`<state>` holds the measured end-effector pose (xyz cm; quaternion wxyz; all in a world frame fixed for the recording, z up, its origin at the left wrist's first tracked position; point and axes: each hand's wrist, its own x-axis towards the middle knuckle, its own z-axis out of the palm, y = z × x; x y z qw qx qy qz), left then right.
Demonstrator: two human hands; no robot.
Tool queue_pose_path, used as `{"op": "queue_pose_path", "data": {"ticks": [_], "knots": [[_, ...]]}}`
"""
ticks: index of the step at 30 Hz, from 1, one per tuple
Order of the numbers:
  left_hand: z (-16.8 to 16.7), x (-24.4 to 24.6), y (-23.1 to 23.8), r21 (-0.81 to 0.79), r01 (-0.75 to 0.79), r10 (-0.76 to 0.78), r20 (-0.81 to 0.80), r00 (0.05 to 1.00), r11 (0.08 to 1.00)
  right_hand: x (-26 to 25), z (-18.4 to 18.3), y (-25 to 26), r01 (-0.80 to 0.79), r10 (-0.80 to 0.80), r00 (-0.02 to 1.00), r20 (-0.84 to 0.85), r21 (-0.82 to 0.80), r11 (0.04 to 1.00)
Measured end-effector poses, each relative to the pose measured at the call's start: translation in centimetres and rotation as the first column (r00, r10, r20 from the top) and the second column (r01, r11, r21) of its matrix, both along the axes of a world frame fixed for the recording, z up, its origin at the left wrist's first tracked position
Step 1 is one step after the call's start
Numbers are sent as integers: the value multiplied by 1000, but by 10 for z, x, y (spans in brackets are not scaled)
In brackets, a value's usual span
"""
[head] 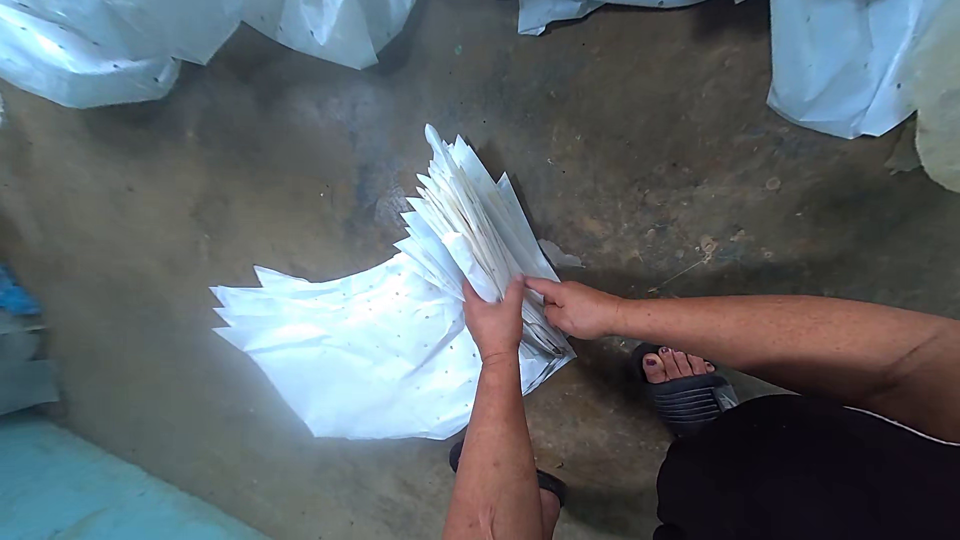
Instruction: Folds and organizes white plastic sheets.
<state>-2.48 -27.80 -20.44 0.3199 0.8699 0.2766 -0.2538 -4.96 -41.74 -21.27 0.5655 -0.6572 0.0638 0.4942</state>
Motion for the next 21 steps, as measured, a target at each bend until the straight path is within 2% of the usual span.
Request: {"op": "queue_pose_path", "data": {"ticks": [6,10,17,19,21], "knots": [[1,4,-9,131,-14,18,-29,999,991,6,2,-5,-77,77,996,-39,2,997],[-1,4,-10,154,-10,15,-33,999,988,3,-8,-2,130,-128,991,41,-42,991],[-5,3,-2,65,-43,43,8,999,997,8,-8,-2,248,-251,968,-32,-65,967],[-5,3,0,56,-48,48,-1,999,997,5,-8,-1,275,-276,961,-19,-39,961],[-5,3,1,52,-52,53,-8,999,997,3,-8,1,238,-237,971,43,-40,970]]}}
